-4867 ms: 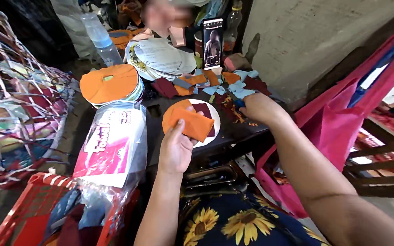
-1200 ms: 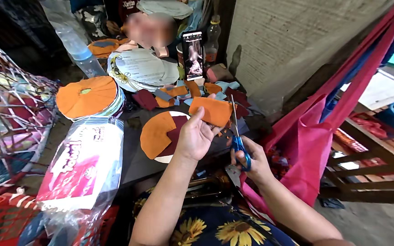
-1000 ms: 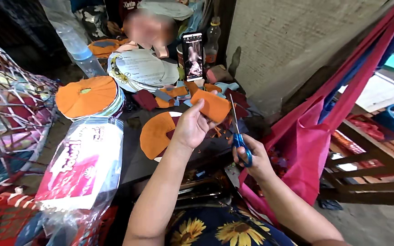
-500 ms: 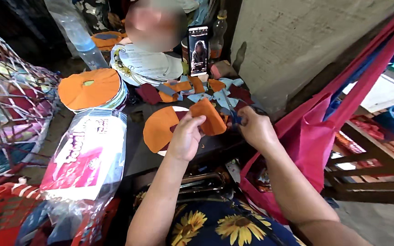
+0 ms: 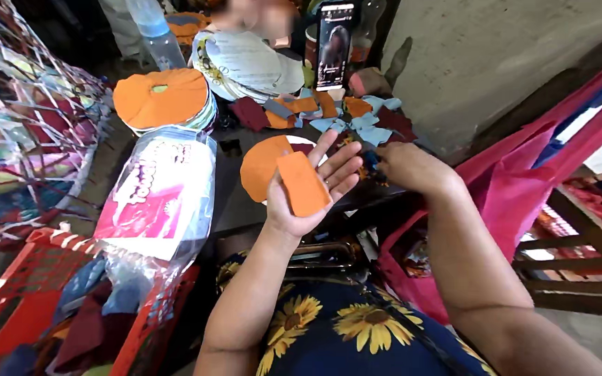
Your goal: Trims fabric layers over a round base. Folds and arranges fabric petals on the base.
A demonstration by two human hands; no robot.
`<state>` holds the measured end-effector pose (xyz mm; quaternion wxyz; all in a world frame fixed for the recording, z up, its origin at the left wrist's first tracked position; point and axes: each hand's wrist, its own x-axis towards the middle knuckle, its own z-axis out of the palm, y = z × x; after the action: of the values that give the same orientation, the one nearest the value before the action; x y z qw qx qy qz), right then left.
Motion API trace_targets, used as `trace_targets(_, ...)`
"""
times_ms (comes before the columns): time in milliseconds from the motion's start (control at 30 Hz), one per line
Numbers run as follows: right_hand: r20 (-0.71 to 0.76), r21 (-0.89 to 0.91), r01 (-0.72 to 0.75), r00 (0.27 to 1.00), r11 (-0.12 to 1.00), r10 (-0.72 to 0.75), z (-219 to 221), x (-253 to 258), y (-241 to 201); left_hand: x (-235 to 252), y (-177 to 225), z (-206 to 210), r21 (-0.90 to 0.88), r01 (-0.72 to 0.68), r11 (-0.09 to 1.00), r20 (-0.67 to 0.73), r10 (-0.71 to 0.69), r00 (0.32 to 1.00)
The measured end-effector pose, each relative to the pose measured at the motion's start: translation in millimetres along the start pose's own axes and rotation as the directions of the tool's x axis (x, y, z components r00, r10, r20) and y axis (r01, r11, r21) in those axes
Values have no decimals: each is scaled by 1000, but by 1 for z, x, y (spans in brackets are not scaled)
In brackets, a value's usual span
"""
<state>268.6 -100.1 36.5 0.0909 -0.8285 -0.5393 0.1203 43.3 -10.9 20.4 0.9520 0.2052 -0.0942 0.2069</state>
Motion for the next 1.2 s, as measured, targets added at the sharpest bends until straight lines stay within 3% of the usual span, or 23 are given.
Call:
trace_targets(100, -257, 131, 32, 967, 991, 3, -3, -16, -15, 0, -1, -3, 80, 18, 997, 11, -19, 1000)
trace_targets(200, -609, 225, 281, 788, 933, -90, 4, -40, -42, -2, -3, -6, 115, 58, 992, 1, -58, 998)
trace_targets(267, -700, 171, 484, 673, 858, -240, 9, -51, -60, -8, -5, -3, 148, 111, 983, -37, -106, 994)
trace_targets(333, -662, 152, 581, 660, 799, -354, 11, -57, -74, -16, -8, 2, 179, 182, 967, -115, -163, 980)
trace_targets(467, -423, 340, 539, 819, 771, -387, 14, -59, -85, -31, -13, 6, 252, 249, 935, -130, -223, 966)
trace_targets(567, -341, 462, 493, 866, 737, -366, 23, -60, -83, -41, -17, 10, 227, 289, 930, -240, -234, 942)
trace_targets(667, -425, 439, 507, 844, 742, -326, 34, -67, -80, -49, -22, 12, 217, 255, 942, -324, -177, 930)
trace_targets(767, -508, 412, 525, 811, 745, -292, 40, -73, -77, -53, -19, 8, 233, 232, 944, -290, -160, 944)
trace_targets(933, -644, 225, 618, 674, 754, -361, 49, -74, -73, -53, -21, 5, 211, 260, 942, -249, -206, 946)
trace_targets(1100, -692, 104, 664, 583, 741, -425, 58, -70, -67, -51, -22, 4, 156, 270, 950, -315, -211, 925)
trace_targets(1200, -680, 72, 652, 586, 755, -441, 61, -69, -64, -49, -23, 7, 191, 277, 942, -374, -191, 907)
